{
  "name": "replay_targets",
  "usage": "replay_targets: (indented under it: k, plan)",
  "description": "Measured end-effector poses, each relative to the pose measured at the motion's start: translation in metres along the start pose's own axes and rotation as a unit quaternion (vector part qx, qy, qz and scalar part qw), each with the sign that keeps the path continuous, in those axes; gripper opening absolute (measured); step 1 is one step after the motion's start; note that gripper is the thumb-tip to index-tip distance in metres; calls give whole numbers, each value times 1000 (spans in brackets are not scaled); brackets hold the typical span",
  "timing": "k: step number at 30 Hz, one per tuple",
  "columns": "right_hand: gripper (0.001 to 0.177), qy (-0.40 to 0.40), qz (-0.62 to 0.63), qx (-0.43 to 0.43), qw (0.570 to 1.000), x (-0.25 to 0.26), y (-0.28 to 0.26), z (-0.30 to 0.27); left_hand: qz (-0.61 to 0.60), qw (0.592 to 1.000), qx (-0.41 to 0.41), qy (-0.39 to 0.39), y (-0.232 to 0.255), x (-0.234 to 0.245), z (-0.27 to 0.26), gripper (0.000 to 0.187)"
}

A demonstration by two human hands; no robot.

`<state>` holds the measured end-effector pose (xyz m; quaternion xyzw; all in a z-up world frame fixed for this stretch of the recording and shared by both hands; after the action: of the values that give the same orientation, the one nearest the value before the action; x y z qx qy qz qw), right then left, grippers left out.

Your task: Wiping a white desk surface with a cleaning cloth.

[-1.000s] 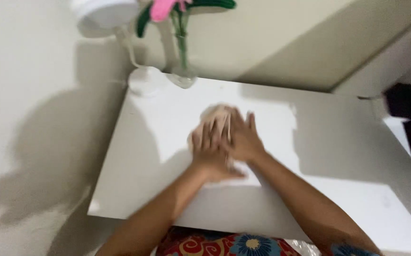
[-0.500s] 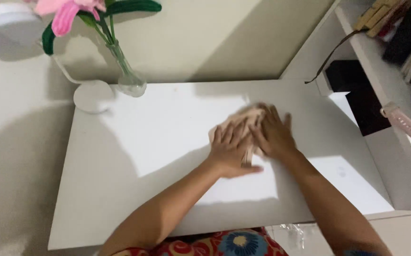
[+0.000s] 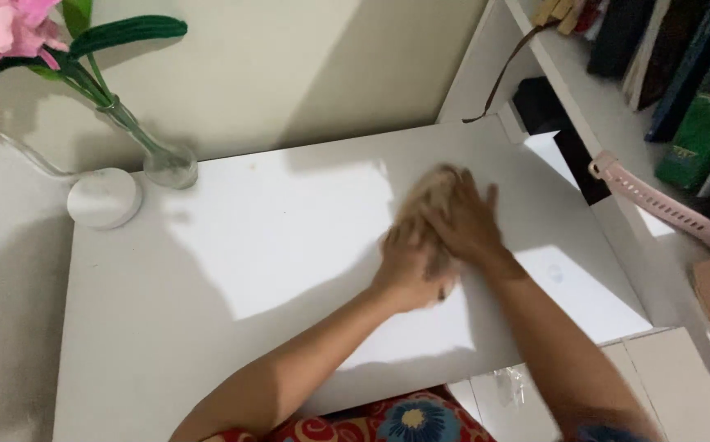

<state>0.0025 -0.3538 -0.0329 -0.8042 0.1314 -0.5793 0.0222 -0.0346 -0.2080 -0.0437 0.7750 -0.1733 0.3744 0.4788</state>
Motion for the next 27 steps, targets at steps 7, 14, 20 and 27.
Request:
replay_targets:
  k: [7,14,20,27]
  plan:
    - [85,75,92,188,975,-36,-94,-6,-114,980,135,-90,-14,50,-111,117]
    - [76,38,-23,123,991,24,-38,24,-87,981,4,-172,-3,53,-146,83]
    - [84,11,35,156,987,-32,-131,66,-44,999,20,18,-5,73,-122,73]
    - [107,-76,110,245,960,-20,-87,-15,76,991,24,104,-50,46,-124,74]
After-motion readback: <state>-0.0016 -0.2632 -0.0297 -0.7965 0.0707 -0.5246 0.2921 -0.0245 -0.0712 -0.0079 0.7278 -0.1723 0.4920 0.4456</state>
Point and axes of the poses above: each hand's wrist, its own z-axis towards the middle knuckle, its own x-axis out of the back of the hand, y = z × x, the point moved 5 cm from there along z, towards the middle knuckle, and after that the axes turned 14 degrees about -y, right-handed, at the moved point
